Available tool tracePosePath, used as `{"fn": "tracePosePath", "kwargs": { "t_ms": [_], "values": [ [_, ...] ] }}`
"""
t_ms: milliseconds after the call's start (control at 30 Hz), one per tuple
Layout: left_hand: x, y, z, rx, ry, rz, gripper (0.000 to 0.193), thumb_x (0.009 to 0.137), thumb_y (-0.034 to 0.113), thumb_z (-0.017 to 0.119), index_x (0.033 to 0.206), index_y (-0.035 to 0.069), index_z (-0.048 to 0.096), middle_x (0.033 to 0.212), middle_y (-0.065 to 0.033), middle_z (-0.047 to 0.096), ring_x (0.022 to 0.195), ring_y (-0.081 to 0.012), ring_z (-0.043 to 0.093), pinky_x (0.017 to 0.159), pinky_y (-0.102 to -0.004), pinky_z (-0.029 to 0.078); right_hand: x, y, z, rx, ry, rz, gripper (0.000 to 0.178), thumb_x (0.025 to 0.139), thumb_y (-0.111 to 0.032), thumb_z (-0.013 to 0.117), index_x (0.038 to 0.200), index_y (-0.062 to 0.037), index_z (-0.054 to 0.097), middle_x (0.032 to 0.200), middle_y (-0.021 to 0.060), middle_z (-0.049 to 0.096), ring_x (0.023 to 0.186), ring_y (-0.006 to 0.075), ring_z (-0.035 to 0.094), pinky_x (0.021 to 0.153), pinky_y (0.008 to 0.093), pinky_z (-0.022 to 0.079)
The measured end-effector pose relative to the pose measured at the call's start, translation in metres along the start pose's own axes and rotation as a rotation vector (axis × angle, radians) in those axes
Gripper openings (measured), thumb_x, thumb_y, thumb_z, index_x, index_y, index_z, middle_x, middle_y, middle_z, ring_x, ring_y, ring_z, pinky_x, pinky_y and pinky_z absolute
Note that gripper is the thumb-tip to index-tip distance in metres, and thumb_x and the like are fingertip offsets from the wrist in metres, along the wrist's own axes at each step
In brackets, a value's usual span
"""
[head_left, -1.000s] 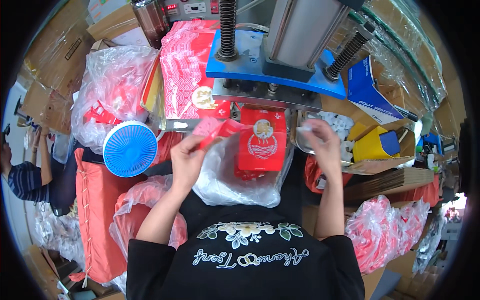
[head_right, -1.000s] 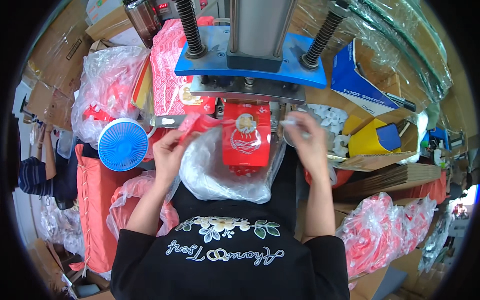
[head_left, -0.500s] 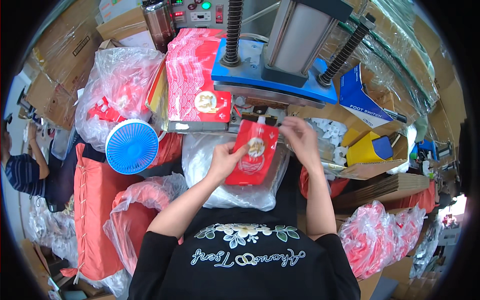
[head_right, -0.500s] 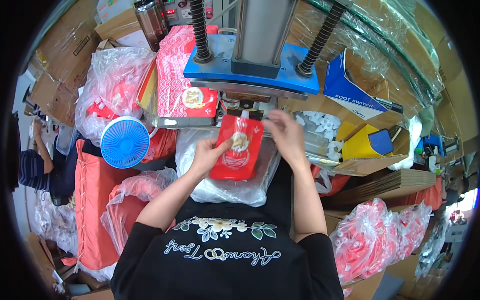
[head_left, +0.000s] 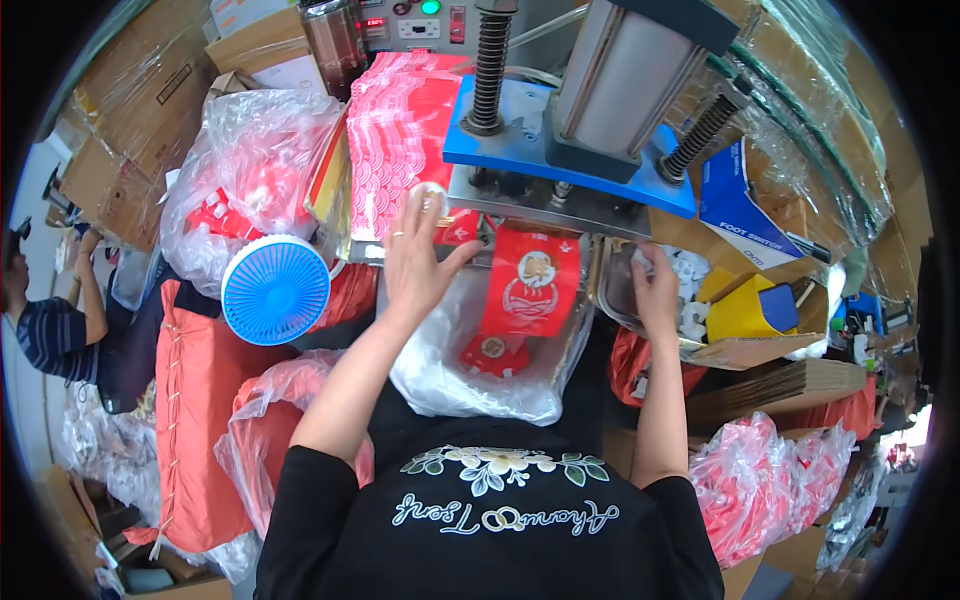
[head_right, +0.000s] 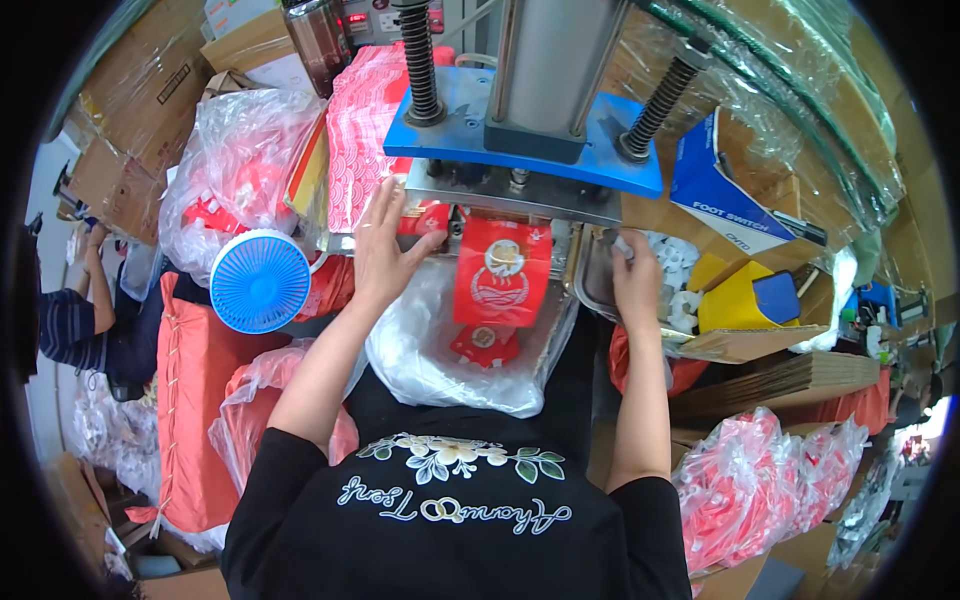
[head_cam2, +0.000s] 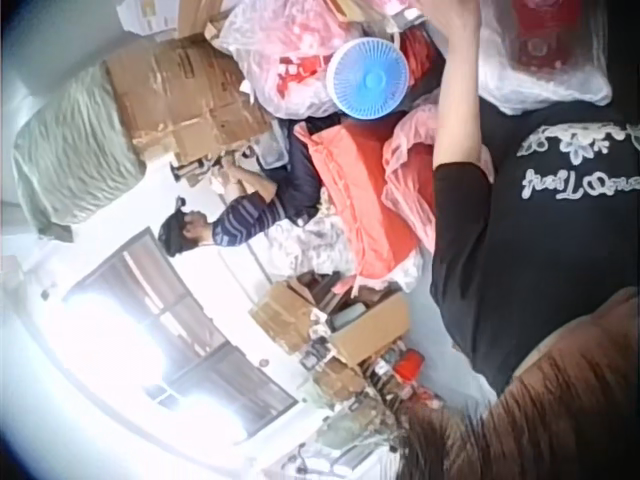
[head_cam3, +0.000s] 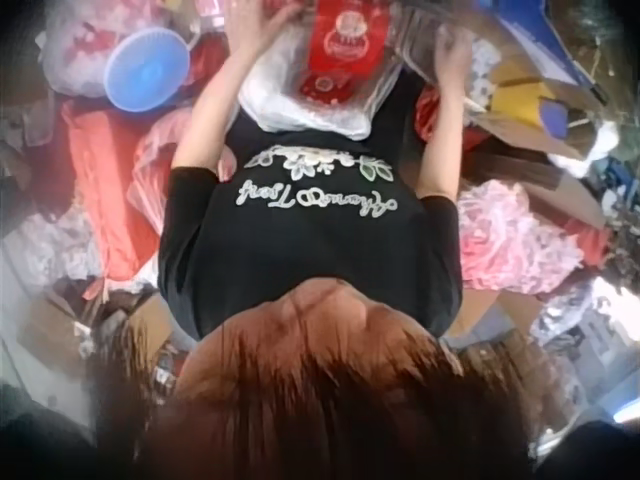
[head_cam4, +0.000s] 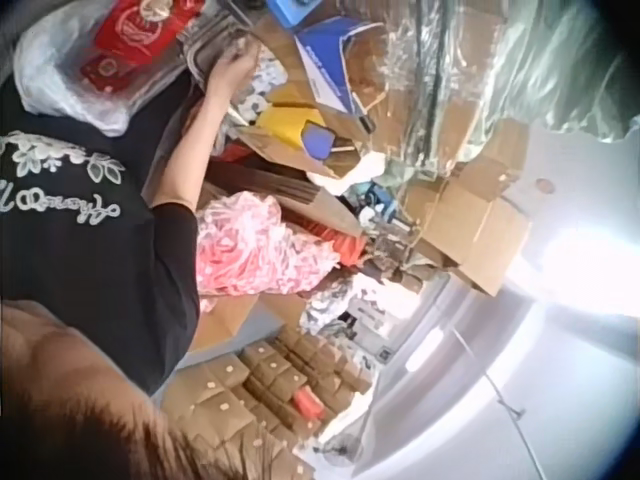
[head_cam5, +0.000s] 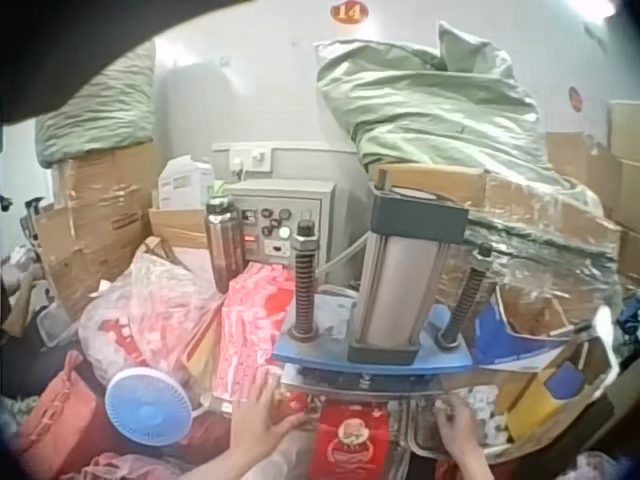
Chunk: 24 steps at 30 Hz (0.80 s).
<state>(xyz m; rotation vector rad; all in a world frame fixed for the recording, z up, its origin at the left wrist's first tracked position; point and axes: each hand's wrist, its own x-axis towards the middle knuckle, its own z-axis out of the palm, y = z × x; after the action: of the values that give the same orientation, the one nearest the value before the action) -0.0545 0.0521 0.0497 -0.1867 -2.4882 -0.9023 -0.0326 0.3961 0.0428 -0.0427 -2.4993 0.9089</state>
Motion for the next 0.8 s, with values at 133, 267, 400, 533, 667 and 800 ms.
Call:
{"fn": "tracePosePath", "kwargs": {
  "t_ms": [133,267,400,533,667,800],
  "values": [
    [-0.04,-0.049,-0.009,0.212,-0.088,0.16,0.048,0.075,0.025,0.078,0.12,0.013,0.066,0.141,-0.0103,0.052,0.139,-0.0286,0.037,0.114,-0.0531,0.02,-0.004,-0.002,-0.01,0.207,-0.043,0.047,0.023,0.089,-0.007,0.064,0.112,-0.0028,0.064,0.101,0.0074,0.068,0.086,0.0172,0.063,0.075,0.0274,0.048],
    [-0.038,-0.02,-0.041,-0.16,-0.006,0.0,0.013,0.081,0.005,0.071,0.093,0.006,0.074,0.086,-0.0065,0.072,0.083,-0.021,0.067,0.094,-0.0379,0.045,-0.012,-0.054,-0.021,0.406,-0.124,0.11,0.03,0.088,-0.008,0.068,0.117,-0.0035,0.063,0.101,0.004,0.068,0.088,0.0103,0.06,0.079,0.0256,0.048],
    [-0.061,0.002,-0.033,-0.593,-0.222,-0.222,0.015,0.08,-0.001,0.067,0.094,0.001,0.073,0.079,-0.007,0.071,0.075,-0.0077,0.064,0.064,-0.0234,0.049,-0.018,-0.123,-0.018,0.377,-0.319,-0.09,0.029,0.082,-0.006,0.072,0.11,-0.0038,0.068,0.099,0.0052,0.07,0.088,0.0141,0.062,0.08,0.0272,0.048],
    [-0.086,0.012,-0.015,-0.591,-0.384,-0.188,0.011,0.084,0.006,0.072,0.093,-0.001,0.072,0.077,-0.0055,0.071,0.068,-0.0089,0.061,0.064,-0.0246,0.048,-0.023,-0.146,-0.007,0.358,-0.591,-0.185,0.027,0.08,-0.008,0.074,0.106,-0.0022,0.07,0.097,0.008,0.071,0.087,0.0176,0.064,0.076,0.0297,0.049],
    [-0.092,0.015,-0.003,-0.805,-0.563,-0.331,0.02,0.088,0.016,0.071,0.094,-0.003,0.072,0.078,-0.0047,0.072,0.067,-0.0075,0.062,0.061,-0.0257,0.05,-0.022,-0.131,0.003,0.602,-0.782,0.106,0.027,0.081,-0.007,0.074,0.107,-0.0013,0.069,0.1,0.0066,0.071,0.094,0.0155,0.065,0.081,0.0293,0.051],
    [-0.07,0.024,0.017,-0.807,-0.577,-0.476,0.026,0.091,0.02,0.07,0.094,-0.006,0.072,0.081,-0.0046,0.071,0.068,-0.0073,0.063,0.061,-0.024,0.052,-0.016,-0.1,0.004,0.478,-0.438,-0.024,0.037,0.081,-0.012,0.075,0.115,0.0003,0.066,0.104,0.0074,0.071,0.096,0.0153,0.065,0.083,0.0302,0.052]
  ]
}}
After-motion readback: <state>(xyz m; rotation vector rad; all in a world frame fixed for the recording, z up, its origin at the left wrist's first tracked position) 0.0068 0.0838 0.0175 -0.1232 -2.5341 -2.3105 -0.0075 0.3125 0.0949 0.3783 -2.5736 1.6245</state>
